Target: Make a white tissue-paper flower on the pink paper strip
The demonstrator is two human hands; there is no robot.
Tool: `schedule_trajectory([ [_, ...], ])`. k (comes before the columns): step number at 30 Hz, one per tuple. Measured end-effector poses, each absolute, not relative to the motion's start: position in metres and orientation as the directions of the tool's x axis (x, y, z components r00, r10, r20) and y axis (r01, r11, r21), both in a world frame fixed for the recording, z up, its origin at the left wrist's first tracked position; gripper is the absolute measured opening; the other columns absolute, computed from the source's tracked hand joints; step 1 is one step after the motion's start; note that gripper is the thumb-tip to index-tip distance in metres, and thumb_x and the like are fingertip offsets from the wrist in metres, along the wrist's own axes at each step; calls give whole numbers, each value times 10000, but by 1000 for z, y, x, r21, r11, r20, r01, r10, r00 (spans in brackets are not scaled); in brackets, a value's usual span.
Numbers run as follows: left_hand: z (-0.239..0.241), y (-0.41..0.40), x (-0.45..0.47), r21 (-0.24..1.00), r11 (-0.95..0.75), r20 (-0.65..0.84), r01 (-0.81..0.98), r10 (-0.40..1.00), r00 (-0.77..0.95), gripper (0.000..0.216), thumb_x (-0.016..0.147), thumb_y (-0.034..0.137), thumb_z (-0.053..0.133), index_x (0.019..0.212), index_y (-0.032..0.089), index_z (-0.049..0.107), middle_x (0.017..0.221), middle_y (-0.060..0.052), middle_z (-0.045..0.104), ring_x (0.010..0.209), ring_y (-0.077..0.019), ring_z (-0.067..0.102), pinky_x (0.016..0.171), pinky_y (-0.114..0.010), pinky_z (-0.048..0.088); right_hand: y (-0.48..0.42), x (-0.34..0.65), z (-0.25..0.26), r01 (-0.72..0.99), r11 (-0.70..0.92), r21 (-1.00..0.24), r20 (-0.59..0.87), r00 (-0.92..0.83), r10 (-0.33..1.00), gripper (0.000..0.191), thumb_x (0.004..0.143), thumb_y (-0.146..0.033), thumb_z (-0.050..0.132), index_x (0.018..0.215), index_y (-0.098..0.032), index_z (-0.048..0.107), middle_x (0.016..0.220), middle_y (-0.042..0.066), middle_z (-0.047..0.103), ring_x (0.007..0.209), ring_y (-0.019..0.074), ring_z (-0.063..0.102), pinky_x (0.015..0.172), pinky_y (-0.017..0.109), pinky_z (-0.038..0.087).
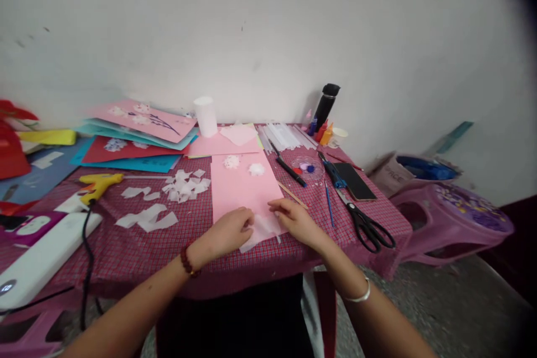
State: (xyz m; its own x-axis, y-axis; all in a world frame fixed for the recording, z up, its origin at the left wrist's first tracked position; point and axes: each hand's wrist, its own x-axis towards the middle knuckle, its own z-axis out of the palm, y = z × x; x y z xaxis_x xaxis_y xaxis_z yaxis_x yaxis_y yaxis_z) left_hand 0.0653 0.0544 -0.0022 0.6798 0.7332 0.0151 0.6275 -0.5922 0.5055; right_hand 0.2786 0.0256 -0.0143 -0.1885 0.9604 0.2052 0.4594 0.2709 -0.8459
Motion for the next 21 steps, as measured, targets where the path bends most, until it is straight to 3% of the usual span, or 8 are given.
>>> schedule_trajectory([
  [2,-4,61,69,505,-545,22,669,783,621,267,767,254,509,1011,150,537,967,-89,580,782,-193,570,682,-300,427,29,277,-18,454,288,-843,213,-210,954,291,763,-87,520,1014,-179,635,1003,77,671,927,186,623,864,377,481],
  [5,-4,71,77,503,-508,-54,699,789,612,185,699,274,566,838,154,557,851,-67,574,693,-184,550,614,-288,400,29,278,-22,438,286,-852,209,-218,953,308,762,-75,520,1030,-178,631,1025,78,663,952,186,612,890,385,465],
  [9,9,75,84,571,-520,-115,635,715,689,45,652,185,528,634,169,490,685,-14,525,603,-139,479,547,-254,352,27,283,-20,392,244,-887,179,-195,964,322,789,-111,514,1096,-173,586,1035,91,648,966,190,606,887,399,462],
  [15,44,68,67,747,-434,-213,503,561,800,67,700,205,452,641,182,430,574,47,401,522,-96,389,479,-212,314,27,277,0,230,199,-953,139,-251,958,346,849,-316,532,1177,-207,531,1083,77,630,1020,181,591,926,385,439],
  [17,51,68,58,838,-347,-232,421,472,851,49,708,211,468,678,184,440,603,48,430,547,-95,409,508,-206,342,26,269,6,174,182,-968,123,-304,945,377,853,-405,529,1181,-218,535,1076,66,635,1006,174,600,903,364,457],
  [21,59,68,43,919,-208,-231,336,406,884,65,741,215,484,799,188,479,722,30,536,639,-112,495,588,-212,409,21,249,5,-79,-95,-992,-46,-478,877,513,821,-591,488,1181,-229,538,964,51,653,860,170,638,760,331,507],
])
